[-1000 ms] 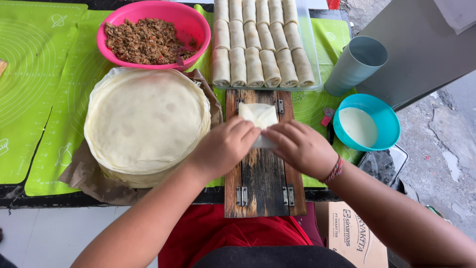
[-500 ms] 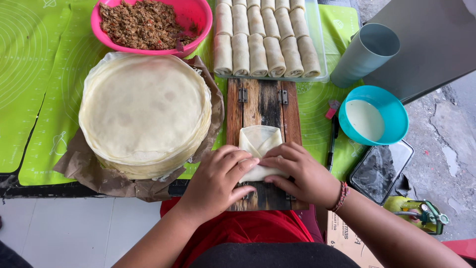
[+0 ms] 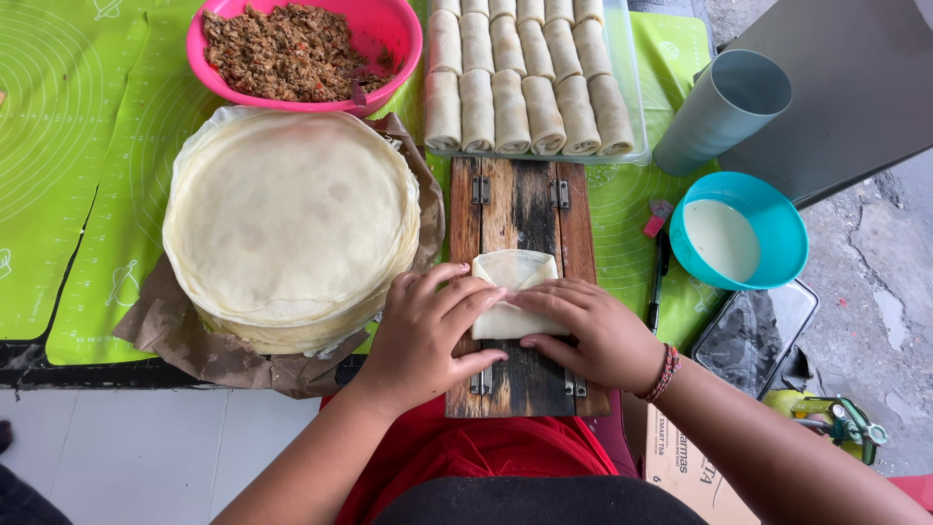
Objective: The person prepares spring rolls by placing a filling onto thin wrappers, rolling them tightly using a wooden board, and sealing the edges with a liquid. The finished rolls are placed on a tray.
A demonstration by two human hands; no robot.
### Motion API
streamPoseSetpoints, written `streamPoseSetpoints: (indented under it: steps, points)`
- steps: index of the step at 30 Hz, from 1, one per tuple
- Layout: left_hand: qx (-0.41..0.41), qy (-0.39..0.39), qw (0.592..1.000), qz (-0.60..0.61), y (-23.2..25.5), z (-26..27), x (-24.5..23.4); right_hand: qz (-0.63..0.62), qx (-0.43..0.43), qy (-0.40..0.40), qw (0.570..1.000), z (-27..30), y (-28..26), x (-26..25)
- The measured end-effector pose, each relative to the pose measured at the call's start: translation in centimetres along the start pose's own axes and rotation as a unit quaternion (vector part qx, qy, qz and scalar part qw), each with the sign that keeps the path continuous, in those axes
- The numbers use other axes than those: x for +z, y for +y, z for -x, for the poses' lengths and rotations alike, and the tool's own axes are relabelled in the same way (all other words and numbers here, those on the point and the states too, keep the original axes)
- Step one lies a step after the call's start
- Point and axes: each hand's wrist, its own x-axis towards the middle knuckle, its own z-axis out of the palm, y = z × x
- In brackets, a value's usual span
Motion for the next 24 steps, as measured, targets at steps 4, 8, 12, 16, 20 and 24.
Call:
streamPoseSetpoints:
  steps: [4,8,12,16,20,24]
  points:
    - [0.002,-0.005,1.000,-0.024,-0.5,-0.6,0.2,0.008,0.048,-0.011,0.999,-0.7,0.1,-0.8]
    - [-0.038,-0.008,0.999,-0.018,-0.9,-1.1,0.5,0.068,0.009,0.009,0.998,-0.7,0.6,-0.6]
    - [-0.048,-0.006,0.999,-0.010,-1.2,-1.5,0.3,0.056,0.034,0.021,0.998,-0.9,1.4,-0.2]
    - [-0.038,-0.004,0.999,-0.027,-1.5,-1.5,0.6,0.129,0.056,0.069,0.988,-0.9,0.5,-2.5]
    - [-0.062,0.035,0.996,-0.057,-1.3,-2.1,0.9,0.250,0.161,0.132,0.945,2.1,0.1,-8.4]
    - [-0.089,0.018,0.995,-0.043,-1.3,-2.3,1.2,0.338,0.253,0.116,0.899,8.1,3.9,-11.5]
